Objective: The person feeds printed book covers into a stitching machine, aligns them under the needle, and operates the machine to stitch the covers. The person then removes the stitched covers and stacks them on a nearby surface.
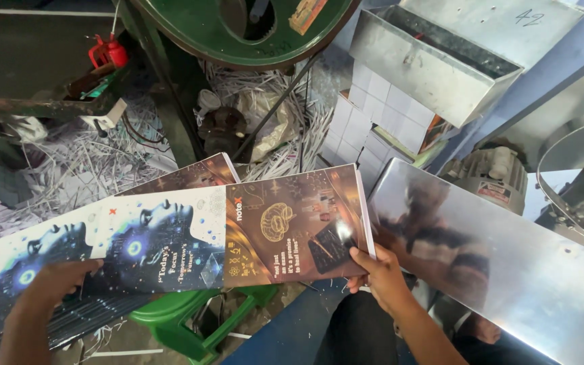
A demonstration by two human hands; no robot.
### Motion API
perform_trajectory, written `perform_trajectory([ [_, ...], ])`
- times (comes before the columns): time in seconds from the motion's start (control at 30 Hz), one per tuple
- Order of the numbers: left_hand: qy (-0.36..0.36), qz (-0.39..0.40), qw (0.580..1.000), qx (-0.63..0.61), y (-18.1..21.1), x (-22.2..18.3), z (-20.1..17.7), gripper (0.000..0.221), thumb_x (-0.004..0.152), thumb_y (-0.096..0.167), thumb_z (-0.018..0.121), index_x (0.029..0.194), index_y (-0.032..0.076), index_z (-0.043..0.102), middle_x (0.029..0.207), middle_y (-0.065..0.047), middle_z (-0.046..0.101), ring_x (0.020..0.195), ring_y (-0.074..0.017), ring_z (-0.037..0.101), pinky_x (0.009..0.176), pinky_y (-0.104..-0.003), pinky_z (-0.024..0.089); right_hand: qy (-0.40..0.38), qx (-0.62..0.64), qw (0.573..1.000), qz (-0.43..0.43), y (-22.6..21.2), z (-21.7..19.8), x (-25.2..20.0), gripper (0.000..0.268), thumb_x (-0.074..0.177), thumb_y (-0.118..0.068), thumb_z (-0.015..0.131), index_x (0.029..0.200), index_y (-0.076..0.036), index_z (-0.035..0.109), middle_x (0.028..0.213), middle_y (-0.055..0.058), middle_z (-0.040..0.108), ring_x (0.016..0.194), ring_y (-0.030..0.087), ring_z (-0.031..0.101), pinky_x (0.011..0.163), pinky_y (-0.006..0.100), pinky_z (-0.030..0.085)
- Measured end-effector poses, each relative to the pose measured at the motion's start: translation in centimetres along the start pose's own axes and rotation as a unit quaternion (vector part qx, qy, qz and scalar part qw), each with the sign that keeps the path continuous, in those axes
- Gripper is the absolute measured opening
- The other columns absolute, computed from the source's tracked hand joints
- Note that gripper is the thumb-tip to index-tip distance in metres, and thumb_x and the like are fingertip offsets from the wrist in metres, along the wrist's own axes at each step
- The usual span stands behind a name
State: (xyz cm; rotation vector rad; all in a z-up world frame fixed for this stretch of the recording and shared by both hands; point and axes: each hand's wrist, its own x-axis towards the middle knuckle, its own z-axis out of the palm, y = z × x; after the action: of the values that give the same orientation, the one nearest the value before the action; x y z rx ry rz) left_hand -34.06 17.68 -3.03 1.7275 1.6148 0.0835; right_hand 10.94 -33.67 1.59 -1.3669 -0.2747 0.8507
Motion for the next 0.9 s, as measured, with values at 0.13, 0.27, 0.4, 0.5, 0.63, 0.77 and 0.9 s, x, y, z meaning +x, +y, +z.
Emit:
perform_trajectory([
  [0.13, 0.073, 0.045, 0.983, -0.164, 0.6, -3.5, -1.3, 0.051, 0.091, 0.038, 0.073, 0.128, 0.002, 0.072, 0.113, -0.010, 0.069, 0.099, -0.0293, 0.062, 0.091, -0.045, 0.047, 0.001, 0.049, 0.999, 0.010, -0.9, 0.1, 0.0, 0.028, 0.094, -0.018, 0.067, 0.109, 0.005, 0.066, 0.069, 0.013, 0.069, 0.048, 0.020, 0.066, 0.042, 0.033, 0.055],
  [0.27, -0.042, 0.188, 0.865, -0.463, 3.1, -4.9, -3.0, 0.051, 0.102, 0.021, 0.063, 0.150, 0.003, 0.061, 0.118, -0.008, 0.060, 0.101, -0.0221, 0.053, 0.088, -0.042, 0.048, -0.016, 0.086, 0.996, 0.032, -2.2, -0.6, 1.1, 0.024, 0.095, -0.018, 0.066, 0.109, 0.002, 0.065, 0.072, 0.011, 0.070, 0.049, 0.018, 0.065, 0.042, 0.030, 0.054],
  [0.4, -0.012, 0.283, 0.846, -0.452, 5.4, -7.2, -4.3, 0.060, 0.098, 0.002, 0.062, 0.158, 0.010, 0.055, 0.123, -0.012, 0.065, 0.105, -0.0233, 0.063, 0.092, -0.039, 0.055, -0.013, 0.079, 0.996, 0.044, -4.1, -0.9, 2.4, 0.023, 0.096, -0.017, 0.065, 0.110, 0.002, 0.066, 0.074, 0.010, 0.068, 0.050, 0.014, 0.065, 0.044, 0.027, 0.056],
  [0.5, 0.040, 0.328, 0.833, -0.443, 8.5, -7.5, -3.9, 0.042, 0.103, -0.006, 0.060, 0.144, 0.001, 0.054, 0.118, -0.016, 0.065, 0.106, -0.0241, 0.065, 0.096, -0.037, 0.055, -0.049, 0.096, 0.993, 0.044, -5.5, -1.0, 2.6, 0.028, 0.100, -0.024, 0.066, 0.108, 0.003, 0.061, 0.082, 0.014, 0.071, 0.055, 0.017, 0.066, 0.051, 0.030, 0.057],
  [0.63, 0.033, 0.395, 0.781, -0.482, 11.6, -6.6, -4.0, 0.033, 0.105, -0.011, 0.060, 0.136, -0.004, 0.052, 0.117, -0.016, 0.065, 0.110, -0.0223, 0.068, 0.102, -0.036, 0.058, -0.087, 0.113, 0.988, 0.063, -7.6, -0.9, 2.4, 0.059, 0.096, -0.052, 0.051, 0.109, 0.003, 0.067, 0.089, 0.015, 0.076, 0.065, 0.018, 0.070, 0.061, 0.032, 0.059],
  [0.77, 0.063, 0.425, 0.782, -0.451, 15.0, -5.1, -4.4, 0.039, 0.105, -0.015, 0.058, 0.142, -0.004, 0.052, 0.118, -0.015, 0.065, 0.107, -0.0200, 0.067, 0.096, -0.033, 0.059, -0.108, 0.107, 0.988, 0.007, -8.6, -1.2, 2.2, 0.041, 0.099, -0.047, 0.056, 0.110, -0.008, 0.064, 0.091, 0.012, 0.070, 0.073, 0.021, 0.070, 0.065, 0.036, 0.059],
  [0.9, 0.070, 0.438, 0.795, -0.414, 17.6, -4.0, -4.9, 0.035, 0.105, -0.016, 0.059, 0.136, -0.004, 0.051, 0.113, -0.016, 0.065, 0.103, -0.0201, 0.067, 0.091, -0.031, 0.058, -0.070, 0.035, 0.995, -0.053, -8.6, -2.0, 2.3, 0.026, 0.099, -0.027, 0.068, 0.117, -0.008, 0.068, 0.097, -0.002, 0.064, 0.085, 0.011, 0.060, 0.078, 0.033, 0.058],
])
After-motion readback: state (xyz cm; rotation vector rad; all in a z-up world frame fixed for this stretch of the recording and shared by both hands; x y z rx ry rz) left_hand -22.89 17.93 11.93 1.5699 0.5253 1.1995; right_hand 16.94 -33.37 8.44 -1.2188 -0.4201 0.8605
